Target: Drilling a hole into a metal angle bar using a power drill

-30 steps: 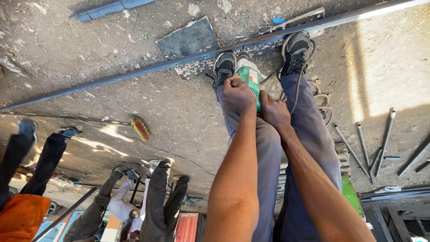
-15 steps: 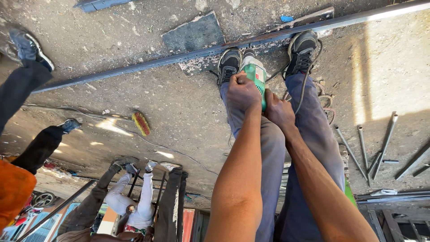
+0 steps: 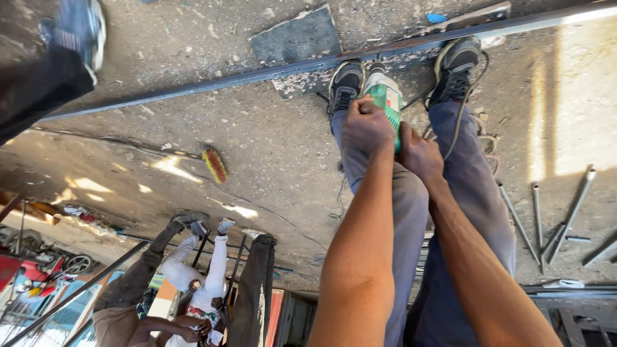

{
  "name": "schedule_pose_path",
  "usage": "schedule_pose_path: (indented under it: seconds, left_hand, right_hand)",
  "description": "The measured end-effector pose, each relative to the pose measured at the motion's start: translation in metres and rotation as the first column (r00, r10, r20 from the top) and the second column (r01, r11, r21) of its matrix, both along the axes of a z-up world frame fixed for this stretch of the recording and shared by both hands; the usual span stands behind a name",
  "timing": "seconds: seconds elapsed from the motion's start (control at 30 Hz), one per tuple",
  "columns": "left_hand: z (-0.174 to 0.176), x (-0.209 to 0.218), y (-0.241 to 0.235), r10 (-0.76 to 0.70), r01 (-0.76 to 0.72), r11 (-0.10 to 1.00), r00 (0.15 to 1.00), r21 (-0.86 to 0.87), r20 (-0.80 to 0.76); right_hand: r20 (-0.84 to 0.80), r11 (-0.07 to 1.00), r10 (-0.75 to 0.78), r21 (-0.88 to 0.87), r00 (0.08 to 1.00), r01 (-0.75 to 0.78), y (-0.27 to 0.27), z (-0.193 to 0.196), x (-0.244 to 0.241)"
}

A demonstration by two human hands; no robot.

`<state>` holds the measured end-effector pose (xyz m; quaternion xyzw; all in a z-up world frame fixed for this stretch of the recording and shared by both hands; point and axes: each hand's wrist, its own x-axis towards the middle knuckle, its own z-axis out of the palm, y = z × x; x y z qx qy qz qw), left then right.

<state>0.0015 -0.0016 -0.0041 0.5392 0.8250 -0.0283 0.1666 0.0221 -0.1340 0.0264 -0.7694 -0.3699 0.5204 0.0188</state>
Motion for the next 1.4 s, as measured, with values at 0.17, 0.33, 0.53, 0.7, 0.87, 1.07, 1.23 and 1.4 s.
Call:
schedule_pose_path:
  seconds: [0.17,0.33,0.53,0.7,0.87,1.07,1.23,1.4]
  left_hand:
    - [-0.004,-0.002,-0.005,0.001,-0.004,0.999,0.999,0.052,0.055]
    - [0.005,-0.002,-0.004,-0.002,0.002,0.998,1.0,0.067,0.008]
    - [0.023,0.012,0.002,0.01,-0.009,1.0,0.985,-0.005,0.172]
    - [0.019,0.009,-0.003,0.029,-0.032,0.999,0.98,0.012,0.199]
    - [0.024,0.009,-0.002,0.025,-0.033,0.999,0.976,0.037,0.219]
    - [0.029,0.011,-0.002,0.032,-0.042,0.998,0.972,0.036,0.234]
    - [0.027,0.006,-0.01,0.068,-0.074,0.997,0.969,0.016,0.237]
    - [0.024,0.004,-0.012,0.027,-0.034,0.999,0.974,0.028,0.223]
  right_hand:
    - [0.033,0.998,0.044,0.045,0.998,-0.046,-0.002,0.003,0.003]
    - [0.076,0.991,0.101,0.075,0.992,-0.107,-0.003,0.003,-0.001]
    - [-0.151,0.986,-0.146,-0.101,0.978,0.132,0.017,0.022,0.017]
    - [-0.052,0.995,-0.092,0.023,0.994,0.093,-0.003,0.007,0.006]
    - [-0.071,0.993,-0.118,0.005,0.99,0.119,0.008,0.02,0.011]
    - [-0.08,0.995,-0.079,0.051,0.994,0.083,0.004,0.02,0.016]
    - [-0.03,0.988,-0.042,0.151,0.999,0.046,-0.012,0.011,0.008]
    - [-0.049,0.992,-0.113,0.044,0.992,0.115,-0.009,0.01,0.003]
